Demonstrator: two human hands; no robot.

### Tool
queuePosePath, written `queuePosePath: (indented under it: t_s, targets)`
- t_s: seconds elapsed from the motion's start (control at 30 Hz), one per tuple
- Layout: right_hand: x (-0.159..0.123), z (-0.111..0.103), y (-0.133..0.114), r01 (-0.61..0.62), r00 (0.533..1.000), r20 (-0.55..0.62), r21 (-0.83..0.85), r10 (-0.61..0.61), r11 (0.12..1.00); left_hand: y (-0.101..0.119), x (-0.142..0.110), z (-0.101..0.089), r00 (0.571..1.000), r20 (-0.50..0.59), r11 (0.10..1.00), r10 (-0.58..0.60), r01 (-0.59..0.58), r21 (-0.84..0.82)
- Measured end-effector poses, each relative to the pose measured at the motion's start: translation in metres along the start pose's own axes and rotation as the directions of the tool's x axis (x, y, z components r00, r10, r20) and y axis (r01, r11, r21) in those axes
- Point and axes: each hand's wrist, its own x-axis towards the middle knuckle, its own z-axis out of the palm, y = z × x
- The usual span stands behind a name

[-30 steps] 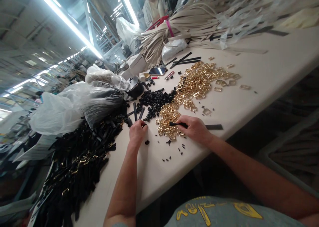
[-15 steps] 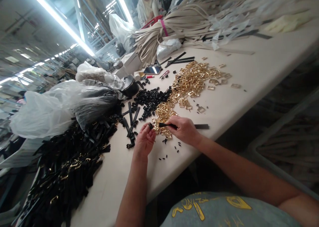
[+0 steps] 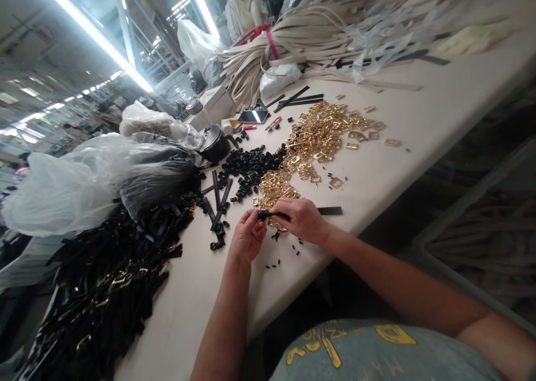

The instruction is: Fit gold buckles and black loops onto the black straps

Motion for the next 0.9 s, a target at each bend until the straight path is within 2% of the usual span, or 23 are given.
queuePosePath:
  t_s: [0.2,0.4,0.63,0.9]
  targets:
    - [-0.002,-0.005,0.002,0.08,0.996,0.035,0.016,-0.081,0.997,0.003,-0.002,0.0,0.999,0.052,0.995,-0.014,0.009,0.096]
    - [-0.005,-0.003,-0.001,0.088,0.996,0.006,-0.031,-0.088,0.996,-0.003,0.001,-0.002,0.994,0.095,0.999,-0.048,0.048,-0.003]
    - [-0.005,-0.001,-0.002,0.084,0.996,0.028,-0.056,-0.082,0.995,-0.008,0.002,-0.001,0.996,0.077,0.993,0.044,-0.053,0.11]
    - [-0.005,-0.002,-0.001,0.09,0.995,0.059,-0.133,-0.083,0.987,-0.001,0.002,-0.001,0.998,0.016,0.98,0.059,-0.061,0.19]
